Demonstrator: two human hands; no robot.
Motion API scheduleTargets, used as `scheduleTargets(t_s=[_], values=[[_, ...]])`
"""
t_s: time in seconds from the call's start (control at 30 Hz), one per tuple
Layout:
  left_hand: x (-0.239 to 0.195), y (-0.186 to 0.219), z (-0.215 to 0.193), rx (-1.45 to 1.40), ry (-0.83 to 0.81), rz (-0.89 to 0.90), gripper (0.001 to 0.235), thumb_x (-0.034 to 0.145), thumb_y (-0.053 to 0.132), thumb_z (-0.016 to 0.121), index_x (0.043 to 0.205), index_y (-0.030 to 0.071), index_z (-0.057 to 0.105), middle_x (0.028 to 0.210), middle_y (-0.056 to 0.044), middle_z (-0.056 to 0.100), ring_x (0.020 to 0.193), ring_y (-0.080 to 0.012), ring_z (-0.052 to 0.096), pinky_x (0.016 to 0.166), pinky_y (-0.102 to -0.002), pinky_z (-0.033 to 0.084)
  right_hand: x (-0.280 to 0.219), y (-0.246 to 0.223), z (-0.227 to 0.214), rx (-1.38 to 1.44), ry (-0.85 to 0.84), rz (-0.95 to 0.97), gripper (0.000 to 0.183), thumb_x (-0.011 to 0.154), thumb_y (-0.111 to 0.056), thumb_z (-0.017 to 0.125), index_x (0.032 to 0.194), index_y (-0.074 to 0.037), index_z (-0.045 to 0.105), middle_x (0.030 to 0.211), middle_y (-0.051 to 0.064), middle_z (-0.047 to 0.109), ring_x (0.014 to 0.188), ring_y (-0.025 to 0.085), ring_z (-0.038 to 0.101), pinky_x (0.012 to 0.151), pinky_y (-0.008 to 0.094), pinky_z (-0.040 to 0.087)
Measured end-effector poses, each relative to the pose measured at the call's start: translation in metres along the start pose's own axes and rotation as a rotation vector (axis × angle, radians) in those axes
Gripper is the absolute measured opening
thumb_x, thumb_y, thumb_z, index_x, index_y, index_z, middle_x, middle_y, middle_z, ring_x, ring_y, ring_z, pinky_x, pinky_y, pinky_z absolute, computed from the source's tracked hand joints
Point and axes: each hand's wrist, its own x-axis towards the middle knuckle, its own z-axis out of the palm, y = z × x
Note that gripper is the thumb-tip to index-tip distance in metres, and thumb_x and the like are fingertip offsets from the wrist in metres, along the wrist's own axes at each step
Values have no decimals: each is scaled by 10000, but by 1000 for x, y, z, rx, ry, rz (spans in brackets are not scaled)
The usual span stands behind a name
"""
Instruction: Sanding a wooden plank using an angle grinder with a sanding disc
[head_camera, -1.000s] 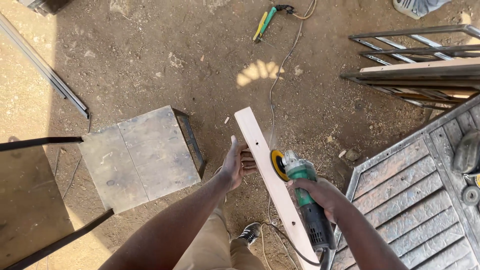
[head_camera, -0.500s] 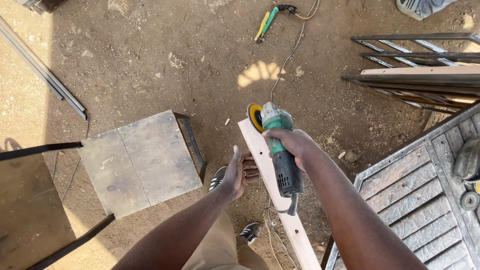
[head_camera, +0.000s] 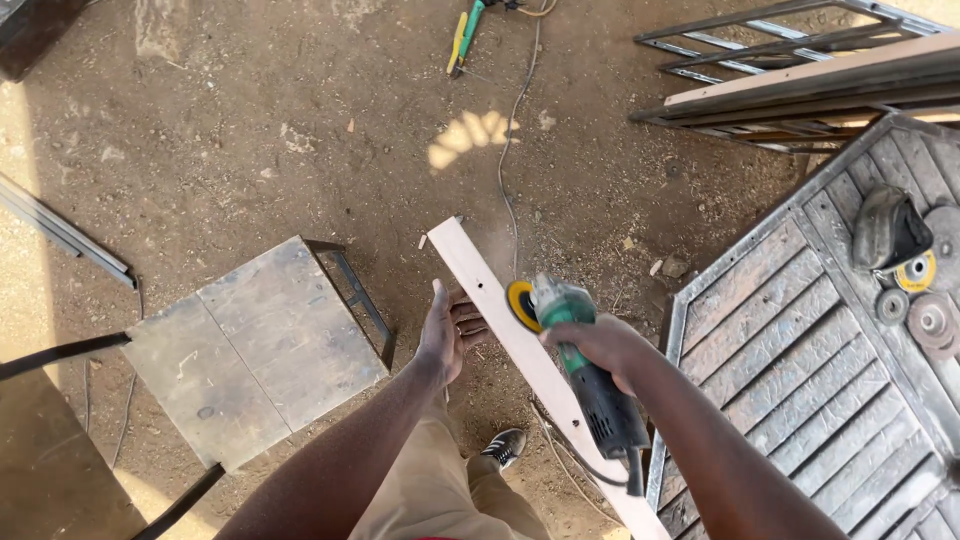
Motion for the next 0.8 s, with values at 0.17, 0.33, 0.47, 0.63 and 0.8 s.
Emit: scheduleTargets(t_s=[0.17, 0.33, 0.47, 0.63, 0.8], values=[[-32, 16, 22, 71, 54, 17, 864, 961, 728, 289, 1529, 100, 460, 1309, -197, 614, 1188, -375, 620, 1053, -543, 499, -12, 131, -44, 96, 68, 116, 326, 694, -128, 863, 917, 70, 730, 722, 214, 657, 631, 334, 648, 571, 463, 572], [-56, 24, 44, 125, 110, 5, 888, 904, 689, 274, 1570, 117, 403, 1492, -195, 558, 1317, -370, 568, 1100, -515, 490, -38, 275, -100, 177, 191, 306, 245, 703, -90, 868, 788, 101, 739, 646, 197, 610, 530, 292, 535, 511, 421, 516], [-60, 16, 46, 219, 102, 79, 961, 865, 717, 290, 1626, 136, 211, 1637, -213, 370, 1442, -415, 456, 1174, -544, 420, -39, 411, -157, 0, 282, 557, 354, 680, -186, 921, 897, 80, 834, 790, 234, 725, 659, 329, 644, 597, 392, 458], [-70, -11, 58, 314, 256, 124, 780, 910, 635, 419, 1486, 112, 483, 1425, -178, 598, 1285, -365, 594, 1078, -511, 512, -41, 597, -202, -77, 374, 689, 436, 630, -284, 950, 881, 67, 887, 879, 239, 763, 786, 337, 721, 675, 387, 472], [-95, -72, 84, 543, 422, 170, 902, 841, 727, 464, 1542, 165, 384, 1541, -107, 472, 1280, -296, 571, 1044, -491, 536, -67, 700, -207, 26, 566, 661, 500, 660, -303, 937, 991, 64, 860, 922, 267, 777, 828, 388, 735, 687, 435, 505]])
